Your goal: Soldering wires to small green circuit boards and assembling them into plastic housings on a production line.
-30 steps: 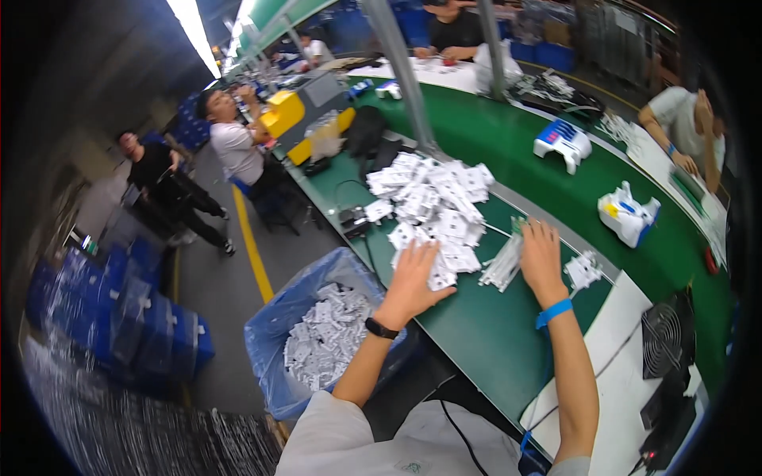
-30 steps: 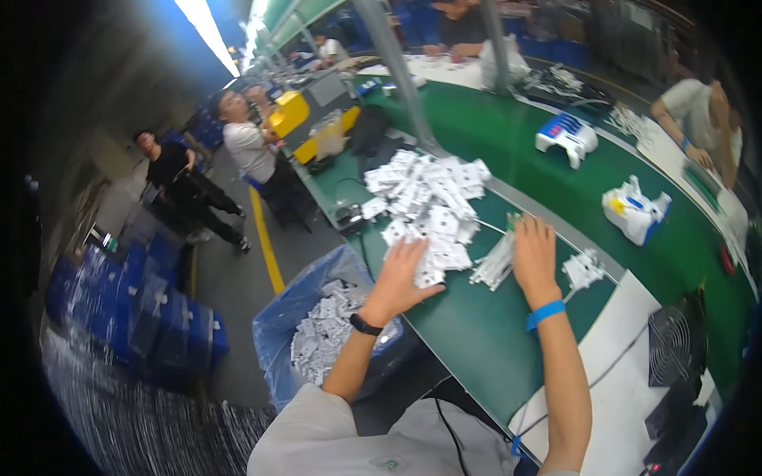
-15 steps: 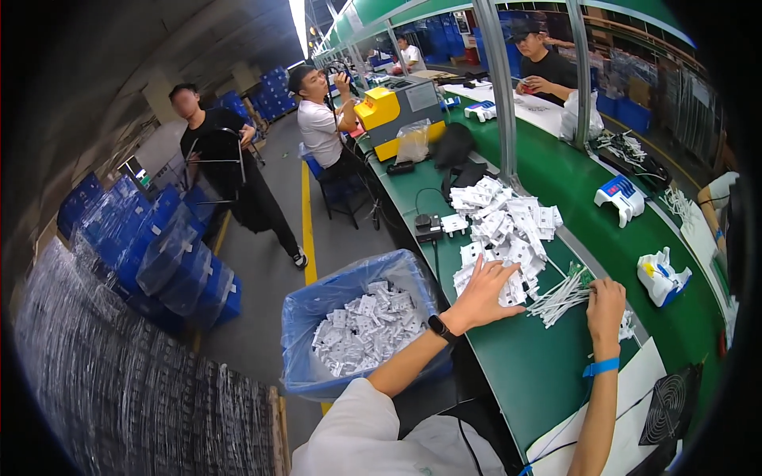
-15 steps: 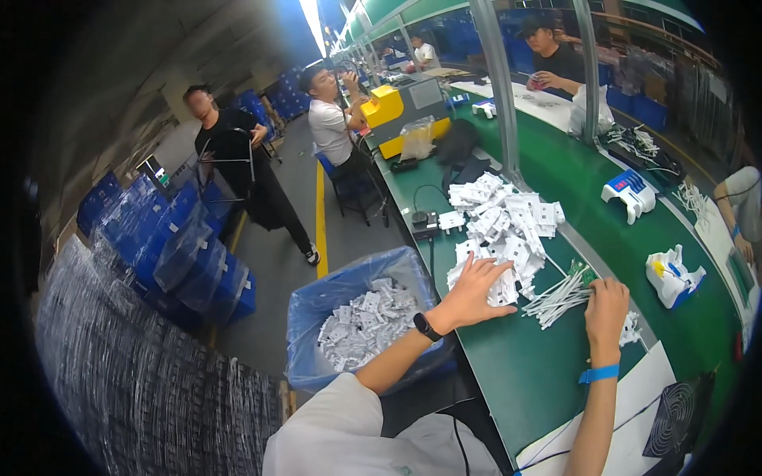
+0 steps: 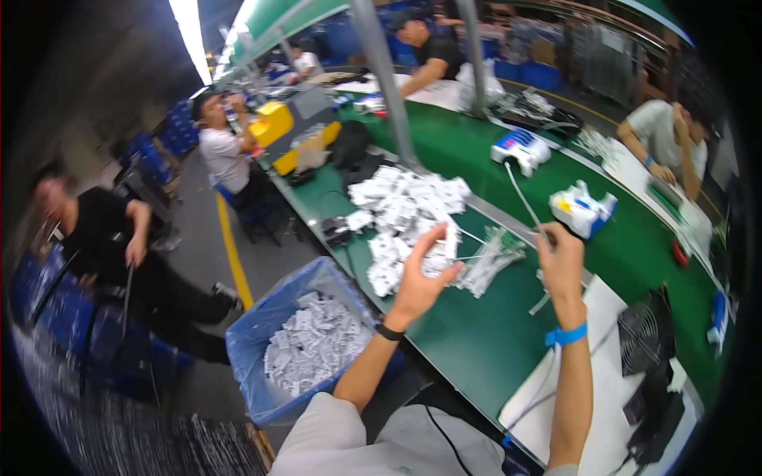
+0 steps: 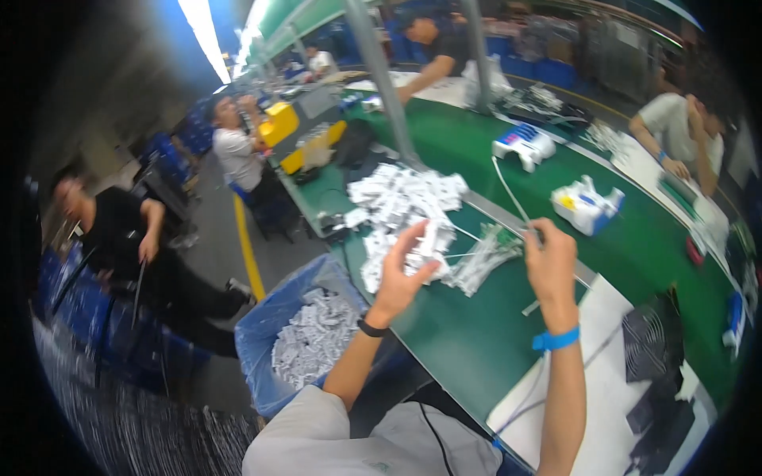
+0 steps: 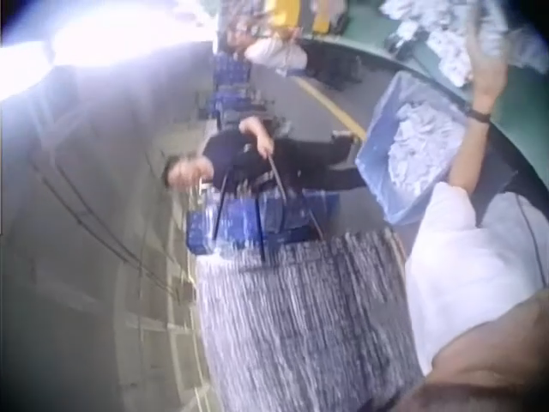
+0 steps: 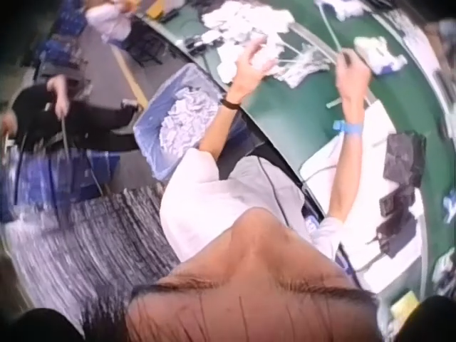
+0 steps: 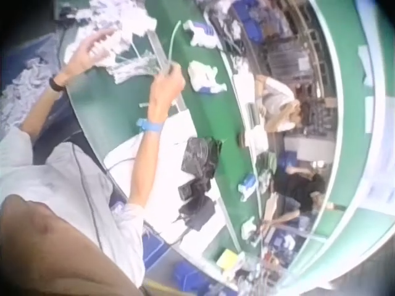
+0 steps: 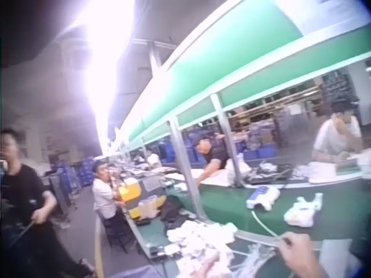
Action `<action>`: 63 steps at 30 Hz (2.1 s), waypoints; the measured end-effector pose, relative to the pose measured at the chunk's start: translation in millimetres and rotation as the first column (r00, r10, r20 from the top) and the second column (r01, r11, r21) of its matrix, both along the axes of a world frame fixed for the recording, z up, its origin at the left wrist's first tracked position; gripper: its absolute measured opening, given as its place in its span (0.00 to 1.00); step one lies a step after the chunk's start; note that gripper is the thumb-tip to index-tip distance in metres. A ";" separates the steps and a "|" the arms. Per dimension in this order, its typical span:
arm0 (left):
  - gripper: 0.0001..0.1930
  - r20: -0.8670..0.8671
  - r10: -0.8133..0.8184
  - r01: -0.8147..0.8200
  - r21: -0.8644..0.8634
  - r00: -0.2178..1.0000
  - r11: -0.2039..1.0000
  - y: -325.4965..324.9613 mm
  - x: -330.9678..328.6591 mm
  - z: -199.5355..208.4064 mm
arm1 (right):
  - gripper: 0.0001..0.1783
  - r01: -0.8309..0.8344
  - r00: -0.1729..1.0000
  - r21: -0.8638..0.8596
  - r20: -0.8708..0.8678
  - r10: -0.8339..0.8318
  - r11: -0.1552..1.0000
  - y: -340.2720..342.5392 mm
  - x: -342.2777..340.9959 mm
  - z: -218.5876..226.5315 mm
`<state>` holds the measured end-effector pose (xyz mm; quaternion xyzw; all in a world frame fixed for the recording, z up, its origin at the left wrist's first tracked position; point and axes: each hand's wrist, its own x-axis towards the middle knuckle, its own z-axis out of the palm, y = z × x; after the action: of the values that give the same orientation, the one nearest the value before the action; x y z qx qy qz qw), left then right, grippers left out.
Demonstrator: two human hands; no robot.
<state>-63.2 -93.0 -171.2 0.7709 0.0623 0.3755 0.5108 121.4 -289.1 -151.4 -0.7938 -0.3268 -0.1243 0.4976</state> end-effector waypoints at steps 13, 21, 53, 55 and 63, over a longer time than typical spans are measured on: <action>0.32 0.040 -0.006 0.010 -0.107 0.999 0.994 -19.6 10.6 -5.5 | 0.13 -0.067 0.975 0.026 -0.212 0.071 0.997 -9.5 -11.5 -25.2; 0.29 0.229 -0.218 0.309 -0.522 0.949 0.795 -33.1 22.9 -22.7 | 0.14 -0.150 0.837 0.357 -0.451 0.310 0.922 -27.0 -20.6 -0.6; 0.41 0.298 -0.486 0.535 -0.699 0.822 0.475 -68.8 69.3 -38.8 | 0.07 0.021 0.708 0.828 -0.408 0.576 0.561 -154.7 -5.9 46.9; 0.41 0.343 -0.514 0.584 -0.684 0.786 0.436 -71.7 70.3 -34.9 | 0.08 0.018 0.661 0.910 -0.322 0.678 0.415 -162.2 -2.5 43.5; 0.38 0.430 -0.465 0.551 -0.820 0.774 0.157 -73.7 65.7 -33.1 | 0.14 -0.099 0.708 0.869 -0.281 0.648 0.485 -160.2 -3.7 39.9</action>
<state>2.5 -166.7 -204.3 0.3079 -0.0210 0.1095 0.9449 117.7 -449.3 -111.5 -0.3776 -0.2402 0.1090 0.8876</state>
